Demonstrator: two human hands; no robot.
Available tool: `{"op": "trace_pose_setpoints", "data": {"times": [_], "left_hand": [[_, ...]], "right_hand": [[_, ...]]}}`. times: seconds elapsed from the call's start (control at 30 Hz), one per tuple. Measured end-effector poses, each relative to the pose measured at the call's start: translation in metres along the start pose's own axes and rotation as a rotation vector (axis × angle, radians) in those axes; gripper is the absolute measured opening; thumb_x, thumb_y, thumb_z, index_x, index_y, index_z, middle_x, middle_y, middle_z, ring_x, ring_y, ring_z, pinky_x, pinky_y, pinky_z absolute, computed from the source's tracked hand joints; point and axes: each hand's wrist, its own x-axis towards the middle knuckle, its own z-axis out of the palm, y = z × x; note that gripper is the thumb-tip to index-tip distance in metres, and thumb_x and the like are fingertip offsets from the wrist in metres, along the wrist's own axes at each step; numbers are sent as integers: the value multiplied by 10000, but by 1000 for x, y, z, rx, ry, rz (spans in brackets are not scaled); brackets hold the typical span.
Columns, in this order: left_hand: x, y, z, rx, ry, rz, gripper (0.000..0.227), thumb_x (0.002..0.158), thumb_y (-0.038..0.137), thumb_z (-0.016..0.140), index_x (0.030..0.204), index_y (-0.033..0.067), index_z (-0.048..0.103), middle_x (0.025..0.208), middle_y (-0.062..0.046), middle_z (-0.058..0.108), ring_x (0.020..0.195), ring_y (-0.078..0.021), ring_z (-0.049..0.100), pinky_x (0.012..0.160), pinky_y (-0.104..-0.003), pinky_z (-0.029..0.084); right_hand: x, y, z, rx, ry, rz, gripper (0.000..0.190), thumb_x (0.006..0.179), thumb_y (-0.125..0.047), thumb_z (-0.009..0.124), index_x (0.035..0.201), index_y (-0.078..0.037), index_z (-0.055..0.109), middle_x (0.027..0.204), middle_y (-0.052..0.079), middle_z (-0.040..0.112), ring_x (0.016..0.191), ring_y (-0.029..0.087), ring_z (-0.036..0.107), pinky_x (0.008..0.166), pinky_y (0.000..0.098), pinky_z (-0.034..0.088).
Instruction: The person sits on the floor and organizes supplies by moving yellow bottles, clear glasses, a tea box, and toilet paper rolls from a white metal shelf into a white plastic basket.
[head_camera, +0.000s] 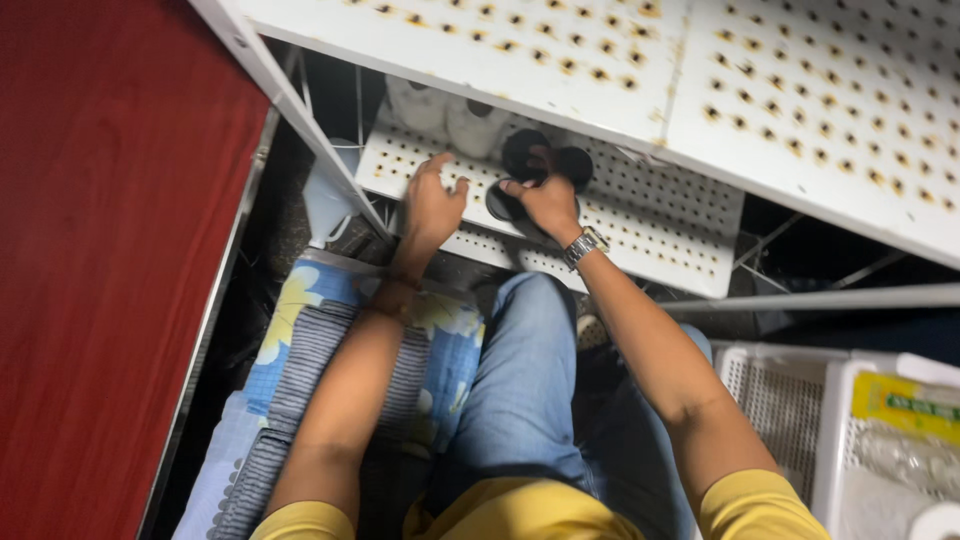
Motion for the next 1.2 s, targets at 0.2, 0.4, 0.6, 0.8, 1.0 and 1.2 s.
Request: {"op": "trace_pose_setpoints", "data": {"times": [0.2,0.4,0.6,0.8,1.0,1.2], "left_hand": [[38,6,-1,-47,-120,-345,675,880,351,721,1417,2,506,1281,-244,639,1262,-408,608,1005,-560,555],[41,14,1,-221,-175,-385,702,868,288,739,1451,-19,496,1408,-300,557,1343,-451,534,1066,-600,471],[42,-9,6,-150,-52,-352,475,833,286,803,1162,-19,645,1070,-231,688,1121,-381,680,960,-507,539],[24,-47,2,-58,-127,-501,624,857,588,734,1303,182,576,1087,-43,680,1027,-215,713,906,-362,569],[12,-49,2,-262,-88,-505,618,859,459,774,1299,83,557,892,-108,716,785,-204,742,705,-320,637],[0,-42,-12,-247,-55,-431,528,874,401,775,1226,41,616,778,-83,711,672,-171,715,579,-294,573]], "right_hand": [[43,-36,19,-134,-115,40,848,742,-534,901,1338,-13,597,1289,192,664,1236,342,645,1084,417,474],[69,-13,51,-98,-387,20,623,947,-316,607,1338,167,562,1377,379,559,1385,514,468,1207,528,299],[62,48,72,-765,-178,-714,298,1021,-288,534,1100,-157,790,999,155,776,961,330,747,829,478,597],[28,-8,59,-230,-263,-106,530,679,-539,921,838,-63,752,762,91,717,799,300,736,635,433,544],[5,-16,49,-27,-263,-251,1070,667,-307,951,1548,-43,405,1531,218,475,1430,429,411,1207,563,328],[-13,-14,40,2,-178,-300,1000,638,-236,956,1485,-25,469,1442,239,548,1385,451,462,1197,590,346]]}}
